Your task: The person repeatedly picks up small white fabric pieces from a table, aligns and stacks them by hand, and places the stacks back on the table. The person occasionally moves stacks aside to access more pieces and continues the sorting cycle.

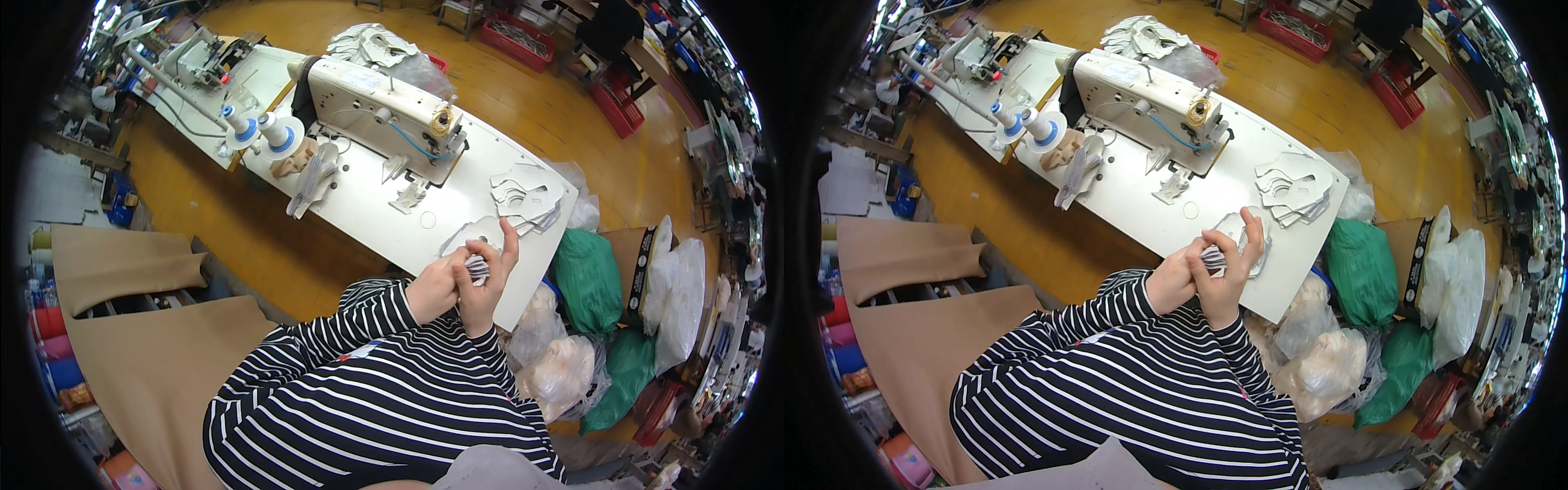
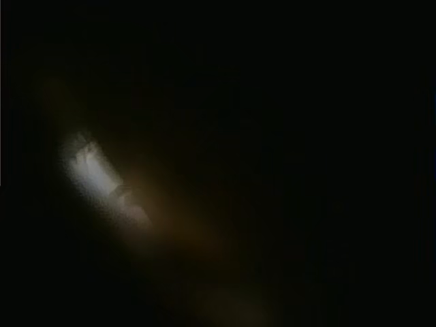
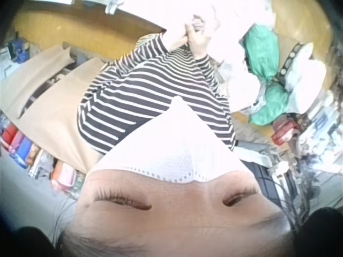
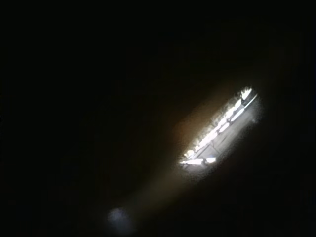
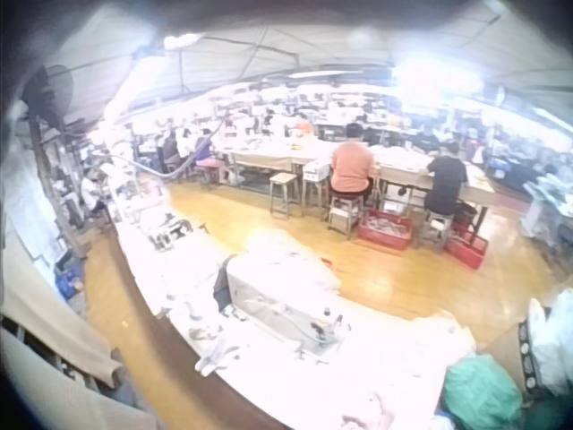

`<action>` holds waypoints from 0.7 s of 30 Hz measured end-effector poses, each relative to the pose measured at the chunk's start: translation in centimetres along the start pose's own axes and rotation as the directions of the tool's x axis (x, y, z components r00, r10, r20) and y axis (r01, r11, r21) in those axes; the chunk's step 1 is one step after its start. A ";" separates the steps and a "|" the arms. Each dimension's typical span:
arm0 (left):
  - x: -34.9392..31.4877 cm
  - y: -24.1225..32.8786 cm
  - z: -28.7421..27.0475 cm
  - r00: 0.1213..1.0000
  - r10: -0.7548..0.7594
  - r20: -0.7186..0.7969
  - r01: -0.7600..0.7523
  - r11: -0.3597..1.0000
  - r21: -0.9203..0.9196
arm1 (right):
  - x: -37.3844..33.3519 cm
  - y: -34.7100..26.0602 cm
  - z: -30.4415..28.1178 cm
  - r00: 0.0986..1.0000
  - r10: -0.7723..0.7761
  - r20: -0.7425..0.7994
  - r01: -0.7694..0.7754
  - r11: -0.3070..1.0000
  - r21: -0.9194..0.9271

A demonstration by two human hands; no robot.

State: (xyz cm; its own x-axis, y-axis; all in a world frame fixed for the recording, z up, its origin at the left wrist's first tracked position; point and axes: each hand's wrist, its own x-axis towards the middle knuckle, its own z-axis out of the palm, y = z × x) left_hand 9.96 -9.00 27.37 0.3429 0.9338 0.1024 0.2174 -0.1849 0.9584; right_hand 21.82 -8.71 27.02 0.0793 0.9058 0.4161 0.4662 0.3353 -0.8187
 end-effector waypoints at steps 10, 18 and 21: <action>0.0 -0.7 -0.5 0.981 -0.015 0.192 0.038 0.992 -0.116 | -0.3 0.6 -0.2 0.998 0.061 0.025 -0.065 0.963 0.262; 0.2 -0.3 -2.5 0.961 -0.103 0.257 0.277 0.409 -0.870 | 1.3 -0.8 -2.5 0.969 0.175 0.173 -0.241 0.822 0.516; 0.0 -0.2 -3.1 0.925 -0.123 0.359 0.378 0.360 -0.853 | 1.7 -2.0 -3.2 0.979 0.077 0.187 -0.129 0.950 0.284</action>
State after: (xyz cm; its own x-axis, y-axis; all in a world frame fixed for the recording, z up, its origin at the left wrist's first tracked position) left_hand 7.04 -8.00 27.98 0.6183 0.7769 -0.1187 -0.5714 0.5481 0.6108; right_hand 23.82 -8.66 30.65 -0.0511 0.9613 0.2707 0.1829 0.2755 -0.9437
